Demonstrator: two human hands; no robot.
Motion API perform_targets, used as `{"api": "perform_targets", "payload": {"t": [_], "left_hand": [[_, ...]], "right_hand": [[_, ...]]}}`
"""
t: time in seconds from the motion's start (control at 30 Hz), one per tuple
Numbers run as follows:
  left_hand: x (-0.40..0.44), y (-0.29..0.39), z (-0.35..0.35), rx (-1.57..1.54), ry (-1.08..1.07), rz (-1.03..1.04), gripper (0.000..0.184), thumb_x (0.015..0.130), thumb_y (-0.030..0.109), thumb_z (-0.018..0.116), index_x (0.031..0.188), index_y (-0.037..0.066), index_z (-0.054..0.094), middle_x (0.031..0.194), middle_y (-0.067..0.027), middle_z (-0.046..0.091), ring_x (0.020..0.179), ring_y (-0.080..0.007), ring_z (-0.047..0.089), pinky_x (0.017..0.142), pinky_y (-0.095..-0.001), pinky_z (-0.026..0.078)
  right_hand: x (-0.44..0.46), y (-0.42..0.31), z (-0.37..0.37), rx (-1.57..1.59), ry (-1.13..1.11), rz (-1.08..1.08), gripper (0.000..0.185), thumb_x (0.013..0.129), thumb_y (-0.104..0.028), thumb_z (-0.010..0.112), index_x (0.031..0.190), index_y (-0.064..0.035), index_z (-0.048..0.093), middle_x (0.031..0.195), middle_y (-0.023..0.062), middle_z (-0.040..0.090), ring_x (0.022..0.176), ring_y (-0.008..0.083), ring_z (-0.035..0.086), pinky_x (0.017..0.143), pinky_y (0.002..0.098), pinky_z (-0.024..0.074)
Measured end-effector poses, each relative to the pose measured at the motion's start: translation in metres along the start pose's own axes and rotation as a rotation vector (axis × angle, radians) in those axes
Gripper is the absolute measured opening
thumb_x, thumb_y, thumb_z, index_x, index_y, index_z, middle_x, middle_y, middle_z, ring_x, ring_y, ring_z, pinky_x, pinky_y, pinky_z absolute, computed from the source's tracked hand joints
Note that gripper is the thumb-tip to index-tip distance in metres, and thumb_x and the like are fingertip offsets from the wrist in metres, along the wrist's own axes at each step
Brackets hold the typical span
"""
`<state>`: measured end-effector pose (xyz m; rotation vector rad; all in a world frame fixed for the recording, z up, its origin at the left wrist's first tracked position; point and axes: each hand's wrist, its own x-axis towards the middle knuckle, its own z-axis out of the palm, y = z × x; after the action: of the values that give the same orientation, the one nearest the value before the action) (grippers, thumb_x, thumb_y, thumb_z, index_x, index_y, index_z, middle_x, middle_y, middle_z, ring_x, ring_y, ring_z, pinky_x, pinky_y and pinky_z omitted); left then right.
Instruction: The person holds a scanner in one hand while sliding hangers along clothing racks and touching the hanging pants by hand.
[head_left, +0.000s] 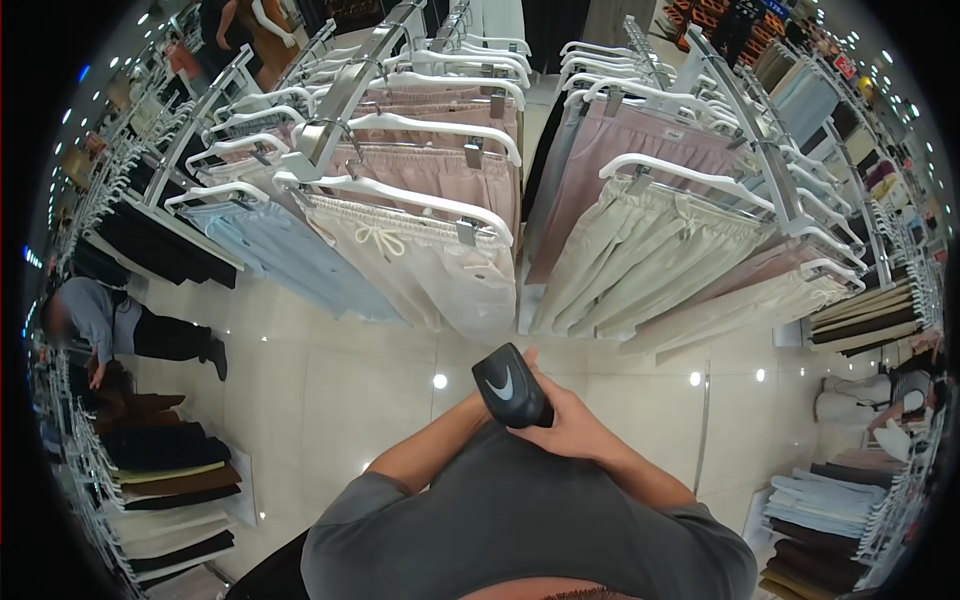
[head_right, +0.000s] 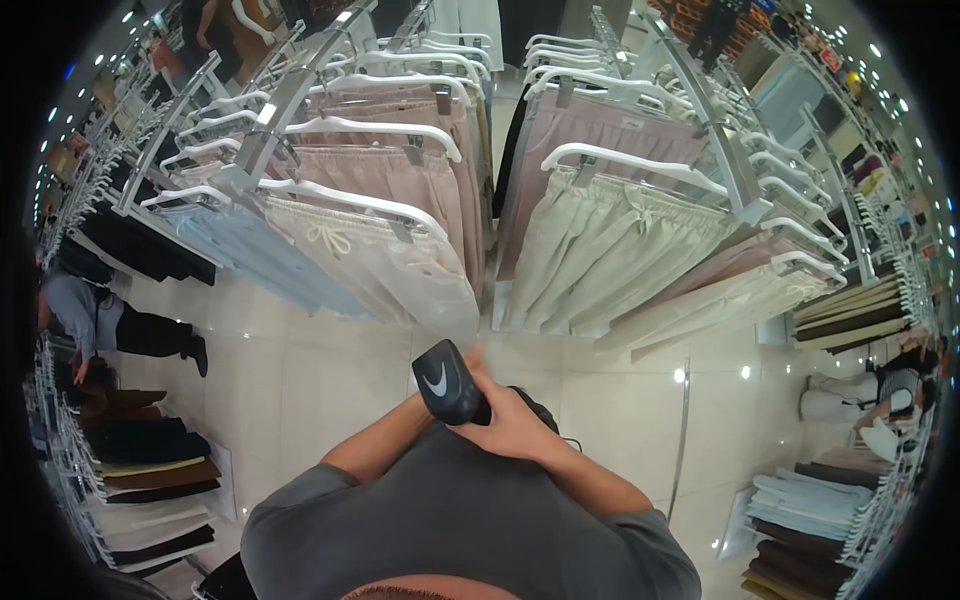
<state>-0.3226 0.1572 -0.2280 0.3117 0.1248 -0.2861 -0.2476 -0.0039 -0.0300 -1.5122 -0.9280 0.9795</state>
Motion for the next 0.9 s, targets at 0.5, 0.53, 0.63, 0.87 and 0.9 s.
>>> {"api": "perform_targets", "payload": {"t": [0.5, 0.53, 0.63, 0.87, 0.9], "left_hand": [[0.011, -0.014, 0.046, 0.768, 0.130, 0.514, 0.011, 0.096, 0.015, 0.070, 0.101, 0.007, 0.063, 0.094, -0.0031, 0.062, 0.086, -0.0121, 0.062, 0.076, -0.0271, 0.051], [0.008, -0.014, 0.046, 0.681, 0.221, 0.523, 0.010, 0.095, 0.013, 0.070, 0.099, 0.007, 0.064, 0.093, -0.0033, 0.063, 0.085, -0.0125, 0.062, 0.075, -0.0278, 0.052], [0.007, -0.007, 0.037, 0.335, 0.263, 0.482, 0.012, 0.092, 0.006, 0.072, 0.100, 0.006, 0.064, 0.094, -0.0023, 0.065, 0.082, -0.0116, 0.062, 0.070, -0.0276, 0.052], [-0.021, 0.044, 0.075, 0.687, 0.530, 0.606, 0.008, 0.090, 0.001, 0.071, 0.089, 0.008, 0.067, 0.080, 0.0035, 0.066, 0.071, -0.0058, 0.061, 0.058, -0.0250, 0.050], [-0.025, 0.050, 0.083, 0.651, 0.530, 0.633, 0.008, 0.091, 0.001, 0.070, 0.087, 0.008, 0.067, 0.078, 0.0037, 0.065, 0.071, -0.0054, 0.061, 0.059, -0.0248, 0.051]], "right_hand": [[0.004, 0.008, -0.046, 0.167, -0.084, 0.104, 0.055, 0.090, -0.004, 0.080, 0.140, 0.0041, 0.058, 0.127, 0.0097, 0.068, 0.120, 0.0154, 0.062, 0.107, 0.0323, 0.0468], [0.006, 0.011, -0.047, 0.173, -0.097, 0.107, 0.055, 0.090, -0.004, 0.080, 0.140, 0.0041, 0.058, 0.127, 0.0097, 0.068, 0.120, 0.0154, 0.062, 0.107, 0.0323, 0.0468], [0.011, 0.019, -0.046, 0.181, -0.108, 0.123, 0.057, 0.090, -0.005, 0.081, 0.141, 0.0035, 0.057, 0.128, 0.0098, 0.068, 0.120, 0.0154, 0.062, 0.107, 0.0319, 0.0468], [0.034, 0.012, -0.022, 0.210, -0.079, 0.108, 0.066, 0.090, -0.015, 0.084, 0.146, 0.0044, 0.054, 0.120, 0.0090, 0.071, 0.110, 0.0142, 0.065, 0.098, 0.0311, 0.0513], [0.039, 0.010, -0.017, 0.254, -0.069, 0.075, 0.065, 0.090, -0.015, 0.084, 0.146, 0.0035, 0.055, 0.120, 0.0078, 0.071, 0.110, 0.0134, 0.065, 0.097, 0.0305, 0.0511]]}}
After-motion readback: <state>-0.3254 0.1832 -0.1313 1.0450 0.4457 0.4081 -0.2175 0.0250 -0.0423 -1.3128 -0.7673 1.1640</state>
